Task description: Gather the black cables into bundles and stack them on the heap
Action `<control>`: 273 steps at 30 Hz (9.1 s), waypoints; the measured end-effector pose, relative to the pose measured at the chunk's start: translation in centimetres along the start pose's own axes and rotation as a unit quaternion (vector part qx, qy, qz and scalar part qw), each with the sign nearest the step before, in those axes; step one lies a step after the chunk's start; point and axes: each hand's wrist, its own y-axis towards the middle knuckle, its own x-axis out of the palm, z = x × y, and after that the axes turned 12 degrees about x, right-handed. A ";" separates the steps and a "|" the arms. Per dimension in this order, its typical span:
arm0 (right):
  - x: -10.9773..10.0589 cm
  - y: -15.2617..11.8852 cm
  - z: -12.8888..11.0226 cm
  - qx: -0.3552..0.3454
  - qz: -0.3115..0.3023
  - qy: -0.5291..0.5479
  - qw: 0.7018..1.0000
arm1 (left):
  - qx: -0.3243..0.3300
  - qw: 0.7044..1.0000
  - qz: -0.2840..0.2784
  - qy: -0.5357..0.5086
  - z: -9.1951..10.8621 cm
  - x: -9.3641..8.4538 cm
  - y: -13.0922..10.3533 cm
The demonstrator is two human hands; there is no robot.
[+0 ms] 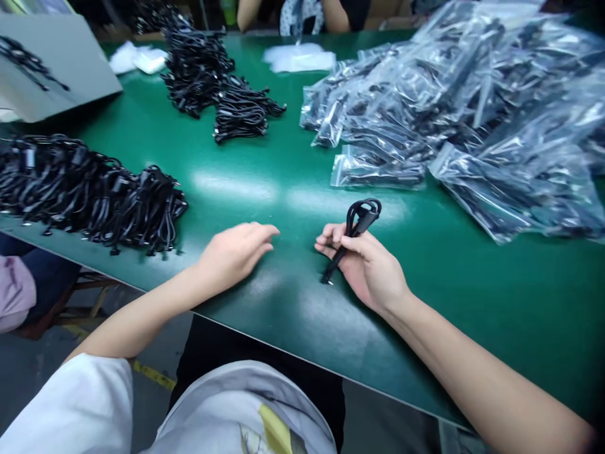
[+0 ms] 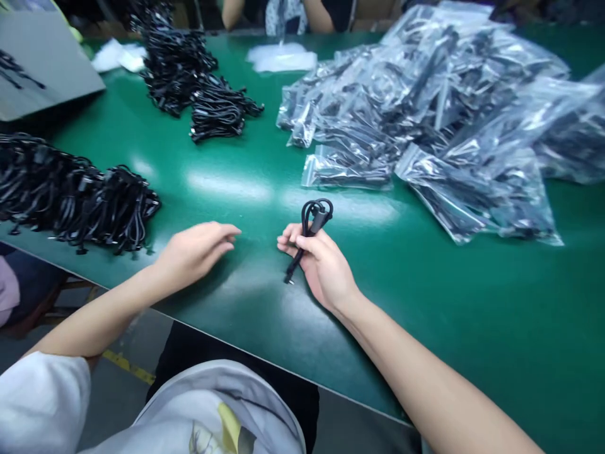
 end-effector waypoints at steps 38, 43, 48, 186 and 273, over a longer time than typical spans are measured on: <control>0.2 -0.4 1.2 0.127 -0.144 -0.139 0.972 | -0.101 0.922 0.117 -0.356 -0.4 1.1 3.3; 0.7 -0.8 1.3 0.100 -0.153 -0.218 0.959 | -0.072 0.934 0.103 -0.334 -0.3 0.7 3.2; 0.9 -1.1 1.1 0.116 -0.183 -0.193 0.957 | -0.066 0.938 0.100 -0.325 -0.3 0.7 3.2; 1.0 -1.5 0.2 -0.140 -0.014 -0.115 0.983 | -0.122 0.873 -0.197 -0.430 1.1 3.6 2.7; 1.3 -0.9 1.0 0.097 -0.098 -0.207 0.969 | -0.112 0.936 -0.003 -0.334 -0.1 1.5 3.5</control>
